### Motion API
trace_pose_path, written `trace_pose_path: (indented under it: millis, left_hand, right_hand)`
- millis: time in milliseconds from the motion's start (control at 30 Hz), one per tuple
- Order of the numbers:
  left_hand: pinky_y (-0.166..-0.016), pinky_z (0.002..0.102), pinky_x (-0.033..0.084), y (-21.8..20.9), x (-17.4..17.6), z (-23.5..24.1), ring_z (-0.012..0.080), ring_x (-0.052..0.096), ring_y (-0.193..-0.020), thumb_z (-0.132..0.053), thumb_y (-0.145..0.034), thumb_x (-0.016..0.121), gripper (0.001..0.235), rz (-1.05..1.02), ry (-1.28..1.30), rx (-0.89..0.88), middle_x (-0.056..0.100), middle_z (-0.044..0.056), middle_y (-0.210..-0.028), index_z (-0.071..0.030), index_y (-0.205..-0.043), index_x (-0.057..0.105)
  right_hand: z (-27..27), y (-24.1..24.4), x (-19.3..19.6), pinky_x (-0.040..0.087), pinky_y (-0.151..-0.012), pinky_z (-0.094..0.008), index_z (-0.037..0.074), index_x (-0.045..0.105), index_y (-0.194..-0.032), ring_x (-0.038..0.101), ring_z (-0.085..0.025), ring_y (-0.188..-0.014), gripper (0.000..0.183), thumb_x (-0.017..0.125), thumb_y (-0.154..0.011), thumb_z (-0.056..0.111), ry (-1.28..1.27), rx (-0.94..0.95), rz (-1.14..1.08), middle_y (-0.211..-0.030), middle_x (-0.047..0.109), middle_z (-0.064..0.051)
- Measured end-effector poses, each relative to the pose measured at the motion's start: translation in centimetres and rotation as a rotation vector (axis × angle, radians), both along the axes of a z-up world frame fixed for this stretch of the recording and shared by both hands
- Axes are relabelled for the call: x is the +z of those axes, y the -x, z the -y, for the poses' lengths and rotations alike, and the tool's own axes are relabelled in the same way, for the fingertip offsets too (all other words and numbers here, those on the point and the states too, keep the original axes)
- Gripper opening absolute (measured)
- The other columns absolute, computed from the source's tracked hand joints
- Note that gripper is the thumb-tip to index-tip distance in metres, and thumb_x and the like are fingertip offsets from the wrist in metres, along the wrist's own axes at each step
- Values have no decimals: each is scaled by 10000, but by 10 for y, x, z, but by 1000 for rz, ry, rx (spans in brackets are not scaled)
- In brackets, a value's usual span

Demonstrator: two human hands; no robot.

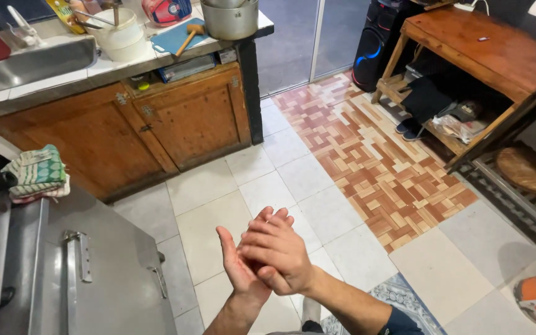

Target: The recorder is portioning ground meat using a scale and rolling it into meatballs by hand.

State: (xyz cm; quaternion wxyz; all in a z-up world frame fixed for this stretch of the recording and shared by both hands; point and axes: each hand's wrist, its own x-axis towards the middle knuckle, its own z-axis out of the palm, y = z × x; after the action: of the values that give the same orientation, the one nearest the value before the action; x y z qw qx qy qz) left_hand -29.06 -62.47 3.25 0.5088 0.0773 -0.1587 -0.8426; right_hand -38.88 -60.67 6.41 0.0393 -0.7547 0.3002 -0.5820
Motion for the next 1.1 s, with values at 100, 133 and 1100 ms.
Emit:
trace_pose_path:
  millis: [100,133,1100]
  left_hand:
    - [-1175,529,321,40,0,19,408,524,-1324,-843,-857,191,1062,103,19,97,562,304,-1412,-19,-1438,522]
    - [-1175,529,321,53,3,21,408,524,-1324,-843,-857,191,1062,109,17,102,562,304,-1412,-19,-1438,522]
    - [-1150,537,398,235,-7,110,374,568,-1301,-751,-940,233,903,147,-57,-11,638,271,-1313,3,-1266,607]
  right_hand:
    - [11,23,12,606,-806,-438,-56,729,-862,718,-331,-832,442,459,-1027,252,58,164,166,-907,746,-195]
    - [16,38,12,606,-806,-438,-56,729,-862,718,-331,-832,442,459,-1027,252,56,168,171,-907,746,-195]
    - [88,220,-29,411,-1188,-541,78,774,-1062,508,-350,-1373,557,400,-1077,492,-40,-262,76,-1294,684,-135]
